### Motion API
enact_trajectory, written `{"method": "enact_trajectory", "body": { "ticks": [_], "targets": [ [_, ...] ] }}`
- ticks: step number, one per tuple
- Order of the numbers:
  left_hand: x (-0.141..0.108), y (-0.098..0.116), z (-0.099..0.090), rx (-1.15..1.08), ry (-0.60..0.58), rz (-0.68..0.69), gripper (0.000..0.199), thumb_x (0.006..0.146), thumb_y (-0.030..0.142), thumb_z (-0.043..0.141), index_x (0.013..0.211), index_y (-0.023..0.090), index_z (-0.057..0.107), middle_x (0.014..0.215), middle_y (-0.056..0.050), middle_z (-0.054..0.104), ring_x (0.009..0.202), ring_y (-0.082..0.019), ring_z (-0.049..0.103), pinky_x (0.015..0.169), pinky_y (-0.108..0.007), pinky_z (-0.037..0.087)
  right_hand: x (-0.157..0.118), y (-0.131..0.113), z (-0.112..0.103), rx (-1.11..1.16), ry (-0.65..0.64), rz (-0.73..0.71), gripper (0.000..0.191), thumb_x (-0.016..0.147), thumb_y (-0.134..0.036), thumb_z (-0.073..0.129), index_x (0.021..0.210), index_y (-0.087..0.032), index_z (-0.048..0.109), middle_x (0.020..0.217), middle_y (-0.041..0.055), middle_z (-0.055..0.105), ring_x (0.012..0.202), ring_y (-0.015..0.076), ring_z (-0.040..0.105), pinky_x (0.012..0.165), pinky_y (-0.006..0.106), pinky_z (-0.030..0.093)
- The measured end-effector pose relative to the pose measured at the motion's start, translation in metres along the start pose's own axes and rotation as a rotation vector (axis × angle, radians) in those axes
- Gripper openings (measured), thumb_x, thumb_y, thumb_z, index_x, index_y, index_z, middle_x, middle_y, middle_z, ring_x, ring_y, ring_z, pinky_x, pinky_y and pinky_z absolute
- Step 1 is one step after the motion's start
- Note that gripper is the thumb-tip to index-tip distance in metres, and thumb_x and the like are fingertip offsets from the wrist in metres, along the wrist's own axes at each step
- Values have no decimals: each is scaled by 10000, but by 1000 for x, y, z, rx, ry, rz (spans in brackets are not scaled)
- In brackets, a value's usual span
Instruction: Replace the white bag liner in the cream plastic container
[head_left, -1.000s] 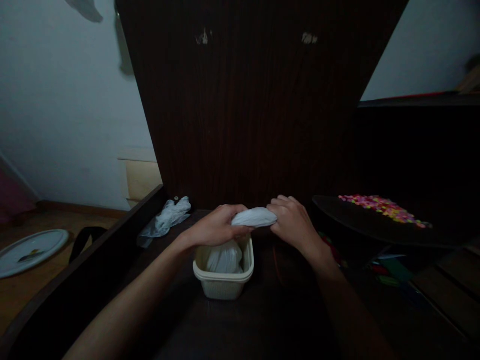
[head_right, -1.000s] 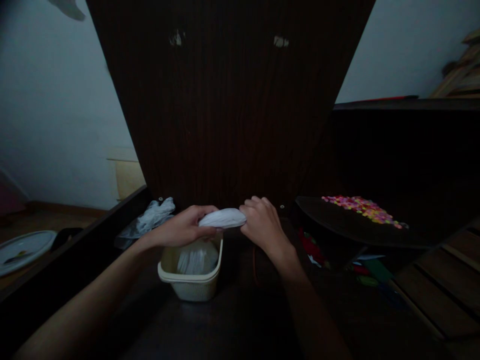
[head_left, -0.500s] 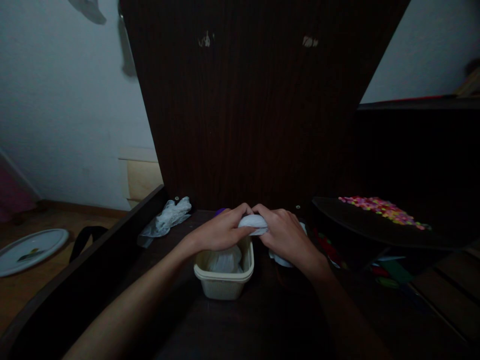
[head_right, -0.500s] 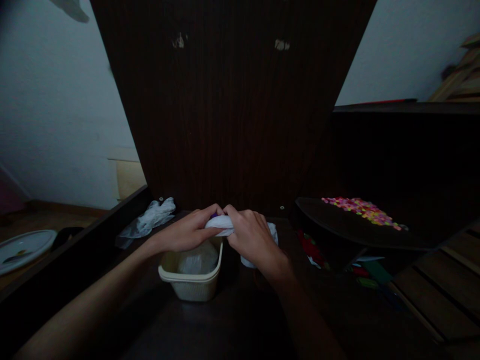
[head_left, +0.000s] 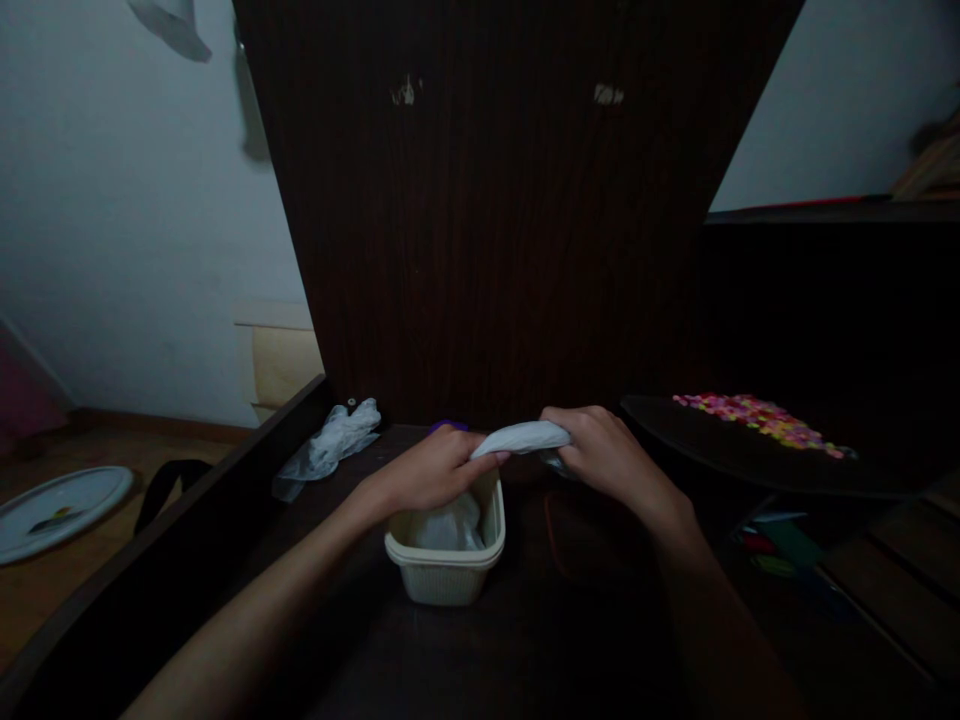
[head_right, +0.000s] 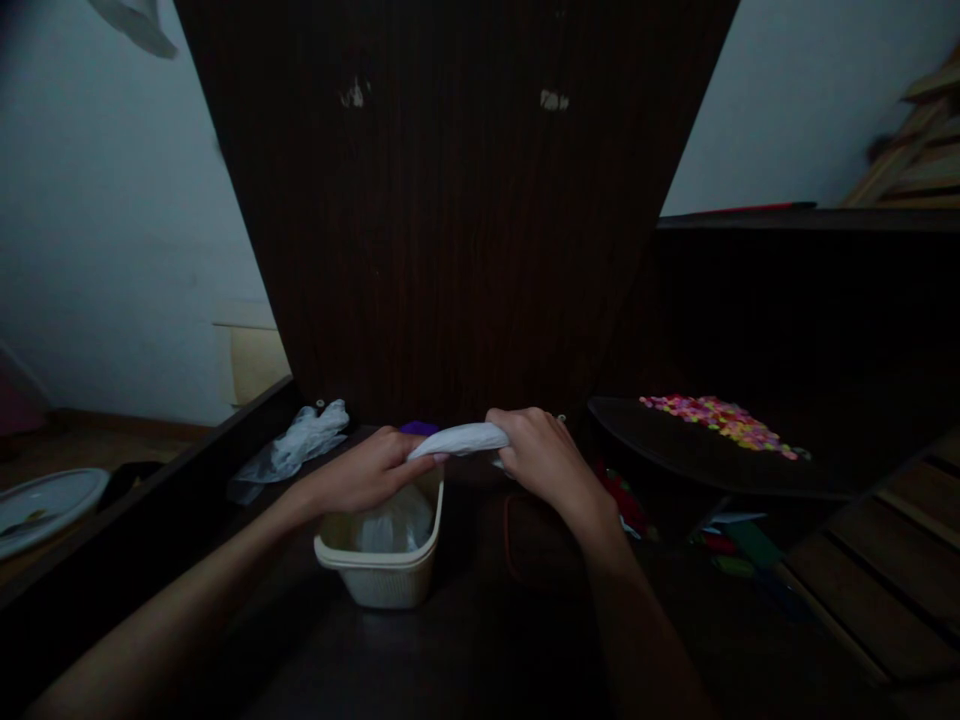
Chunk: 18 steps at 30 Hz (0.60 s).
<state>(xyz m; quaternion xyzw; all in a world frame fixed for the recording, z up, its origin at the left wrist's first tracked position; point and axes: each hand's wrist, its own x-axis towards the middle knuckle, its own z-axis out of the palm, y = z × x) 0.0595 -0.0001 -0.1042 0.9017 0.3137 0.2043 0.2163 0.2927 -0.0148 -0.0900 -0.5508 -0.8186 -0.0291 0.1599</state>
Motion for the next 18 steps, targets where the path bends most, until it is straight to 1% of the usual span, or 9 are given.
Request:
{"method": "enact_trajectory", "body": {
  "ticks": [3, 7, 8, 10, 12, 14, 16, 18],
  "targets": [
    [0, 2, -1, 23, 6, -9, 400, 1035, 371, 415, 799, 140, 641, 603, 43, 452, 550, -106, 435, 540, -225, 321, 2, -2, 2, -135, 10, 72, 210, 777, -64, 492, 820, -203, 643, 746, 34, 688, 695, 186, 629, 602, 285, 265],
    [0, 1, -1, 18, 13, -27, 442, 1035, 392, 400, 710, 151, 579, 577, 51, 408, 529, -100, 399, 537, -236, 299, 6, -7, 7, -277, 62, 143, 166, 810, -127, 533, 779, -204, 676, 724, 59, 701, 675, 214, 629, 594, 307, 263],
    [0, 0, -1, 9, 20, -25, 438, 1032, 387, 402, 701, 152, 566, 579, 52, 404, 531, -99, 395, 539, -236, 295, 7, -8, 8, -286, 92, 132, 159, 803, -121, 542, 781, -199, 679, 739, 66, 703, 700, 224, 633, 599, 310, 281],
    [0, -2, 0, -12, 30, -24, 418, 1025, 373, 410, 702, 152, 557, 590, 53, 400, 546, -97, 393, 544, -232, 294, 9, -10, 11, -269, 183, 48, 148, 778, -105, 564, 819, -180, 684, 814, 87, 710, 810, 256, 639, 651, 323, 349],
    [0, -3, 0, -23, 33, -29, 404, 1020, 371, 415, 718, 149, 566, 596, 54, 401, 558, -99, 393, 548, -229, 298, 9, -15, 15, -174, 282, -87, 204, 762, -103, 589, 929, -157, 692, 940, 106, 714, 946, 286, 623, 776, 360, 416],
    [0, -2, 1, -32, 29, -32, 410, 1019, 390, 415, 728, 149, 575, 592, 52, 423, 560, -104, 401, 550, -230, 306, 8, -23, 19, 7, 335, -202, 334, 770, -98, 584, 1089, -146, 671, 1072, 110, 707, 1038, 284, 605, 900, 395, 436],
    [1, -1, 1, -48, 35, -23, 412, 1019, 389, 408, 728, 151, 576, 606, 42, 477, 571, -112, 435, 567, -236, 324, 7, -32, 25, 210, 324, -269, 450, 787, -51, 519, 1214, -153, 619, 1179, 104, 689, 1097, 251, 601, 966, 387, 444],
    [1, 1, 1, -72, 46, 1, 372, 1009, 325, 404, 729, 151, 576, 660, 23, 547, 619, -126, 492, 611, -243, 356, 6, -41, 29, 358, 265, -297, 500, 790, -7, 448, 1240, -167, 598, 1200, 95, 684, 1107, 221, 611, 971, 359, 461]
  ]
}}
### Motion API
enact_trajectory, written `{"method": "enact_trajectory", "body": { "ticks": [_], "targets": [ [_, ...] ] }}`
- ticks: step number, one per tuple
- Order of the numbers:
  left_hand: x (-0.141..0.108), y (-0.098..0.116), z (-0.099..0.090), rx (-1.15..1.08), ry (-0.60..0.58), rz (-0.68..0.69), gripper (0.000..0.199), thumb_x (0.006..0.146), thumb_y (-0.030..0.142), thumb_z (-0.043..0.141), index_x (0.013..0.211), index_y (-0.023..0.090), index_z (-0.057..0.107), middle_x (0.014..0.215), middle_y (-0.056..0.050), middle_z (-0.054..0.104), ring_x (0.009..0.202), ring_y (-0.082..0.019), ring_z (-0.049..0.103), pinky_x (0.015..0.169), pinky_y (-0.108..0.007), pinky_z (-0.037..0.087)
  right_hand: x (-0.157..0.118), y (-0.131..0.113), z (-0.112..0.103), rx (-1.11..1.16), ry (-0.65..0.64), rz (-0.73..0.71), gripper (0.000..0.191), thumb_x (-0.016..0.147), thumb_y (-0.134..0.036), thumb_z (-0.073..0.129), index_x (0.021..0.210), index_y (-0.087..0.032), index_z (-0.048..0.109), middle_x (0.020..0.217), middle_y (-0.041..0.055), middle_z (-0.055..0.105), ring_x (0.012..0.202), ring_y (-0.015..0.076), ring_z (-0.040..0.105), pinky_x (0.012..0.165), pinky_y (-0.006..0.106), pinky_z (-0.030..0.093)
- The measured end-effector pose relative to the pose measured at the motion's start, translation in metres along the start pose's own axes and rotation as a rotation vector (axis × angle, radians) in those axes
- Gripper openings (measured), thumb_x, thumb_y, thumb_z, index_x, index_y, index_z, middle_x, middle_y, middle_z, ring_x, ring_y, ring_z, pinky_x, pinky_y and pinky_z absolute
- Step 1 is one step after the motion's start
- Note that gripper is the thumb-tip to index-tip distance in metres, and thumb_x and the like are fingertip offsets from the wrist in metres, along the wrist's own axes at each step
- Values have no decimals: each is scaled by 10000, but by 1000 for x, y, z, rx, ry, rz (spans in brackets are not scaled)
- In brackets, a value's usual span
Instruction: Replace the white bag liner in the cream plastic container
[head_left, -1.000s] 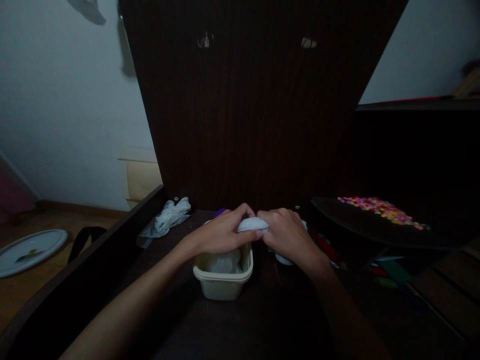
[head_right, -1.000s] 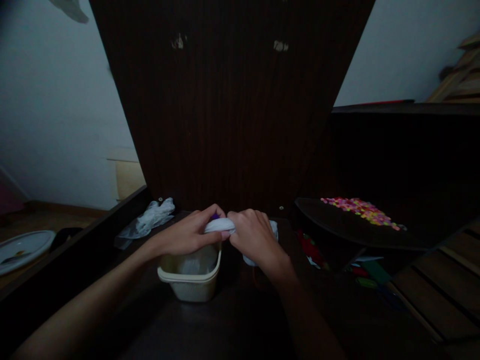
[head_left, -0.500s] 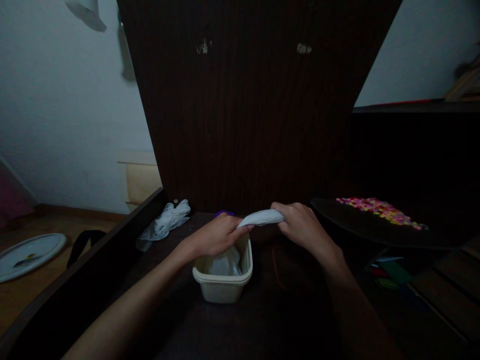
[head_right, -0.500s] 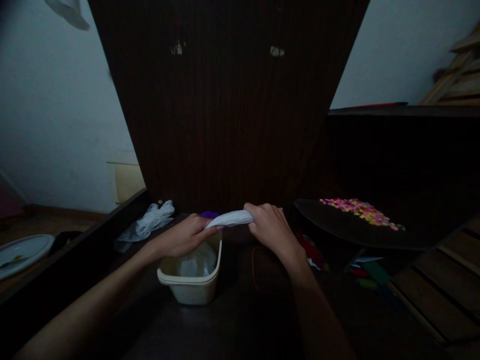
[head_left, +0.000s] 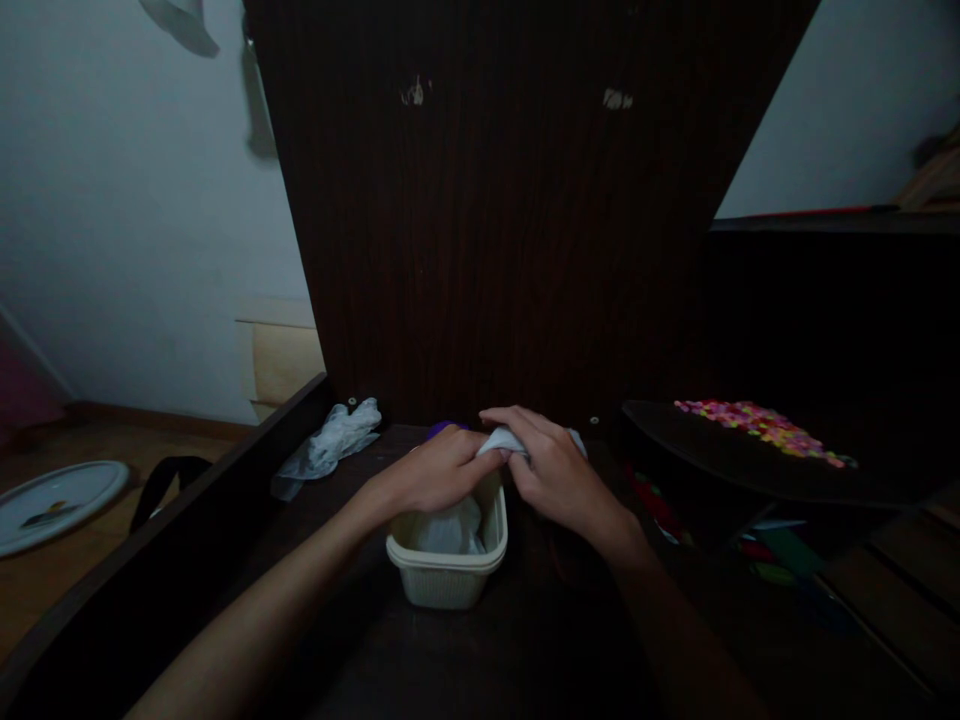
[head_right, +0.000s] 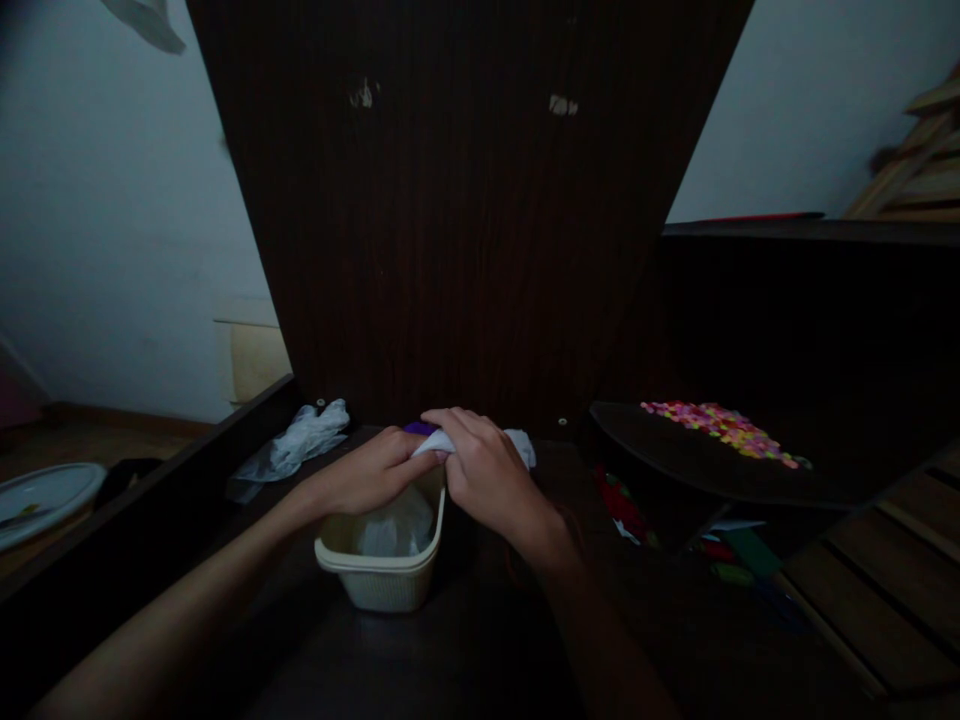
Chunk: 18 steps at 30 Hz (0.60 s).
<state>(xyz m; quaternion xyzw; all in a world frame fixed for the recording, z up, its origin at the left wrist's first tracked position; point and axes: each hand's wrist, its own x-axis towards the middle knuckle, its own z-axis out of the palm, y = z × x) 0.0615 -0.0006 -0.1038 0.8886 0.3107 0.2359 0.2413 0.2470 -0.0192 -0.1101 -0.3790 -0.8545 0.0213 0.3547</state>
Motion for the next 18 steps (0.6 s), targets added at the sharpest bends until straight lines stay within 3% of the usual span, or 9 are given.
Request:
{"method": "enact_trajectory", "body": {
  "ticks": [3, 7, 11, 15, 18],
  "targets": [
    [-2, 2, -3, -26, -5, 19, 255, 947, 205, 435, 735, 154, 568, 699, 23, 564, 664, -133, 514, 650, -243, 371, 1, -6, 3, 84, -76, 49, 443, 813, -12, 416, 1164, -178, 630, 1110, 83, 708, 1024, 210, 644, 910, 332, 477],
    [-4, 0, -5, -55, -35, 5, 166, 894, 184, 478, 741, 161, 540, 650, 51, 480, 607, -113, 442, 605, -230, 330, 1, -9, -4, 12, -145, 148, 342, 891, -90, 419, 1114, -194, 655, 1011, 62, 732, 915, 204, 667, 822, 306, 443],
    [-5, -6, -6, -56, -33, -17, 228, 917, 252, 477, 713, 164, 525, 631, 52, 438, 608, -113, 406, 583, -224, 311, 1, -12, -12, -119, -172, 228, 224, 932, -234, 483, 825, -196, 676, 720, 16, 683, 668, 167, 613, 640, 271, 341],
    [-7, -9, -7, -59, -70, 26, 317, 964, 335, 446, 712, 164, 533, 627, 47, 440, 598, -113, 407, 570, -222, 309, 1, -10, -13, -136, -156, 220, 404, 944, -480, 560, 671, -191, 630, 603, 3, 625, 553, 136, 534, 573, 269, 273],
    [-8, -9, -5, -41, -92, 61, 314, 995, 327, 419, 773, 162, 568, 631, 51, 440, 590, -110, 406, 579, -225, 320, 1, -5, -11, -129, -138, 190, 479, 996, -485, 495, 645, -187, 625, 594, 9, 625, 532, 125, 515, 571, 272, 263]
  ]
}}
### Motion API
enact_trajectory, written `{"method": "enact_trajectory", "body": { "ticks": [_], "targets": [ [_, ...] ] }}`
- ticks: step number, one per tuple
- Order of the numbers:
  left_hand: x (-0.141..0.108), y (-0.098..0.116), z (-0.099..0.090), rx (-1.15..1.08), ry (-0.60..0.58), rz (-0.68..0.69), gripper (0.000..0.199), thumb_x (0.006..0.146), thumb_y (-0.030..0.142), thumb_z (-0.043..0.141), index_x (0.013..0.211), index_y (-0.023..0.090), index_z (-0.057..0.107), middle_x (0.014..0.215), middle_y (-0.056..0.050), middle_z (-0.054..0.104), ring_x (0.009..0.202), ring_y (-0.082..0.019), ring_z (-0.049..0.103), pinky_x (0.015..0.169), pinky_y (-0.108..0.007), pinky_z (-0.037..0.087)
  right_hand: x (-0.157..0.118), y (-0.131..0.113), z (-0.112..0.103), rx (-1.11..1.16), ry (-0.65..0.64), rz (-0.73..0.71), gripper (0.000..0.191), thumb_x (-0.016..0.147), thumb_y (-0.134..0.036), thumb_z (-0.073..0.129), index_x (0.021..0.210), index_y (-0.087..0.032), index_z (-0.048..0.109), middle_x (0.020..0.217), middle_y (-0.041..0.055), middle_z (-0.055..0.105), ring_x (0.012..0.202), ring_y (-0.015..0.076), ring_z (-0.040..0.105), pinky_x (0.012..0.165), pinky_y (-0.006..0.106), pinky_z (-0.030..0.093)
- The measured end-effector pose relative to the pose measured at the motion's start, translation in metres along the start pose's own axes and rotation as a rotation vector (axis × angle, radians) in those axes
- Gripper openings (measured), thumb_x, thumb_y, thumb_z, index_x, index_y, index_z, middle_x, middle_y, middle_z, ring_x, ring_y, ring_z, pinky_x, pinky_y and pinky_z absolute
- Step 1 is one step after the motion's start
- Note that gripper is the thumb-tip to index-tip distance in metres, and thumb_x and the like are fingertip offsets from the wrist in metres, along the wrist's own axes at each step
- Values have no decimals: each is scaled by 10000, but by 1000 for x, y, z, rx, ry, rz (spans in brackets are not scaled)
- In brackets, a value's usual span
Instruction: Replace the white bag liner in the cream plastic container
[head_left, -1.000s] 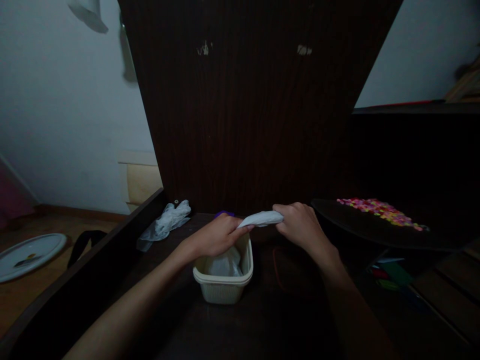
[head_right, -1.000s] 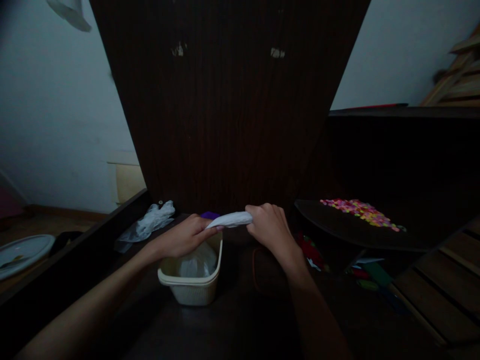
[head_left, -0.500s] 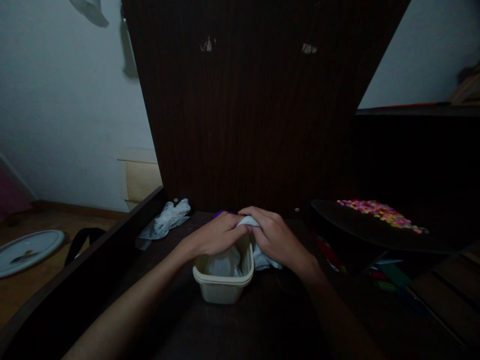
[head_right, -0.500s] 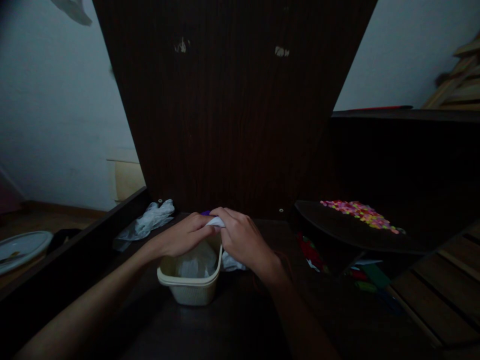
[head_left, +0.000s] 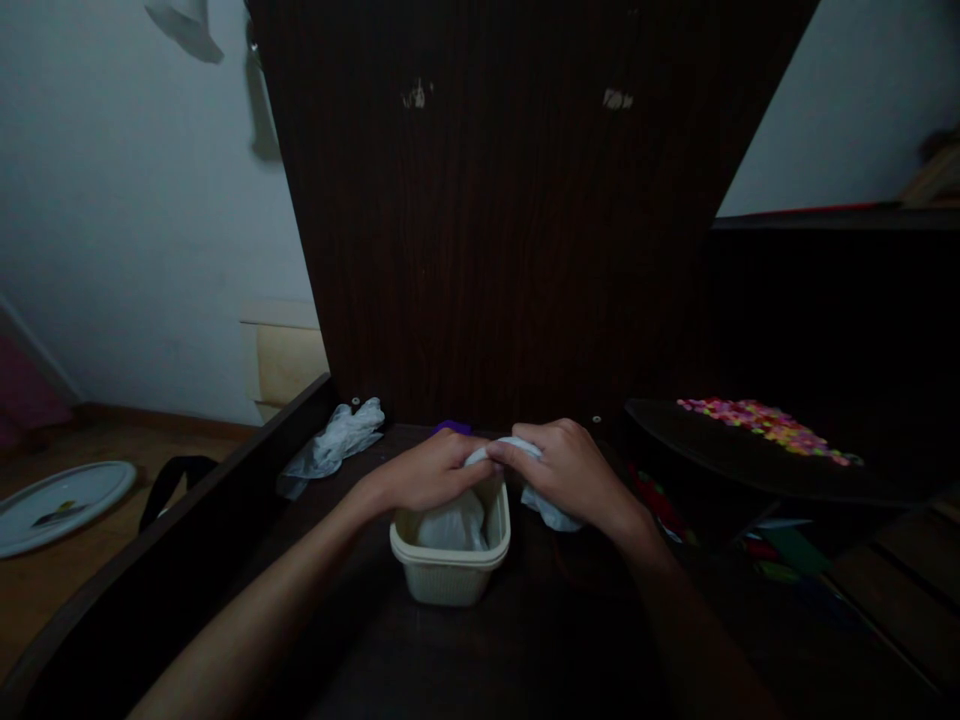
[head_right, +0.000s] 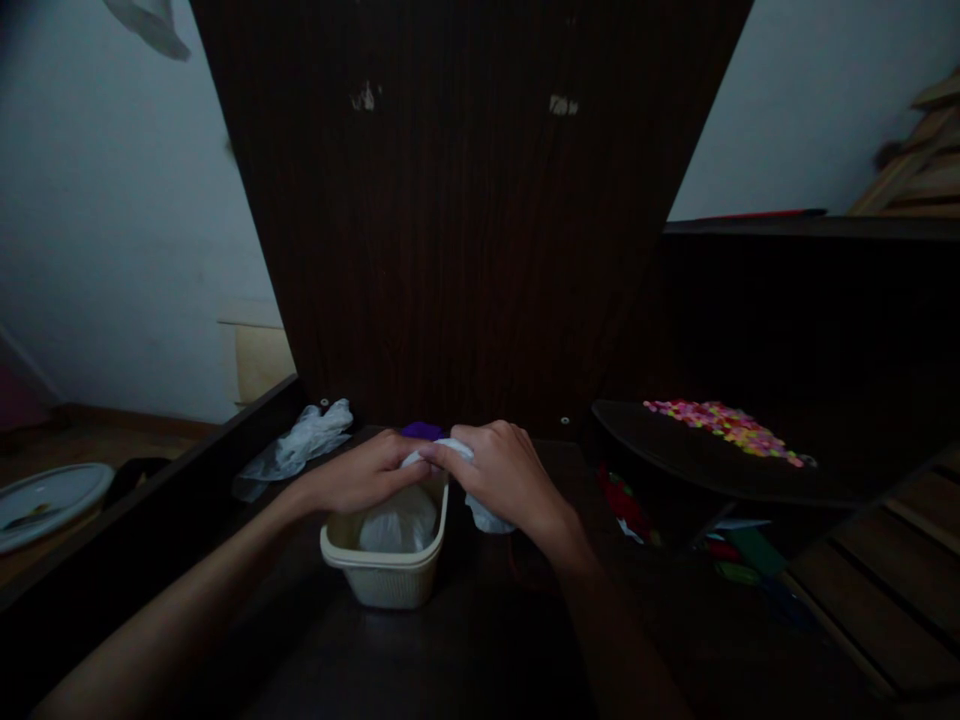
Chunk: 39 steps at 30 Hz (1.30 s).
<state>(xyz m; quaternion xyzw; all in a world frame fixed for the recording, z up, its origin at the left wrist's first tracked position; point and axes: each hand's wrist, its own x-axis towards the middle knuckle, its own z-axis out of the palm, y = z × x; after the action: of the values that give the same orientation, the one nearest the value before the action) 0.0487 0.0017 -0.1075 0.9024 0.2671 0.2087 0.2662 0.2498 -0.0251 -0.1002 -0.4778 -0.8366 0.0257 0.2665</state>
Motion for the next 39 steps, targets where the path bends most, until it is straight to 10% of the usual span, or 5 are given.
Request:
{"method": "enact_trajectory", "body": {
  "ticks": [14, 21, 29, 39],
  "targets": [
    [-6, -8, -2, 14, 104, 12, 321, 1042, 366, 347, 804, 195, 478, 715, 32, 488, 653, -128, 458, 656, -249, 385, 3, 5, 8, 73, 4, 14, 495, 1049, -399, 384, 671, -190, 627, 616, 15, 629, 545, 137, 535, 578, 259, 313],
    [-4, -6, -2, -28, 95, -15, 330, 1024, 367, 453, 802, 160, 582, 680, 31, 563, 615, -110, 508, 611, -220, 385, 0, 4, 0, 240, -49, -21, 294, 1044, -294, 424, 1050, -222, 708, 900, 18, 744, 812, 166, 680, 755, 256, 417],
    [-6, -6, -2, -101, 238, -4, 199, 958, 333, 592, 956, 163, 697, 921, -35, 730, 834, -172, 652, 753, -262, 483, -10, -4, -6, 234, -107, 98, 383, 943, -487, 595, 734, -173, 660, 626, -16, 605, 581, 126, 526, 535, 243, 295],
    [-16, 8, -1, 10, 546, 49, 162, 893, 275, 650, 831, 187, 528, 925, -29, 584, 848, -175, 567, 768, -305, 461, 9, -7, -7, 1077, -415, 454, 433, 751, -547, 776, 718, -120, 707, 571, 0, 630, 509, 94, 515, 519, 217, 377]
  ]
}}
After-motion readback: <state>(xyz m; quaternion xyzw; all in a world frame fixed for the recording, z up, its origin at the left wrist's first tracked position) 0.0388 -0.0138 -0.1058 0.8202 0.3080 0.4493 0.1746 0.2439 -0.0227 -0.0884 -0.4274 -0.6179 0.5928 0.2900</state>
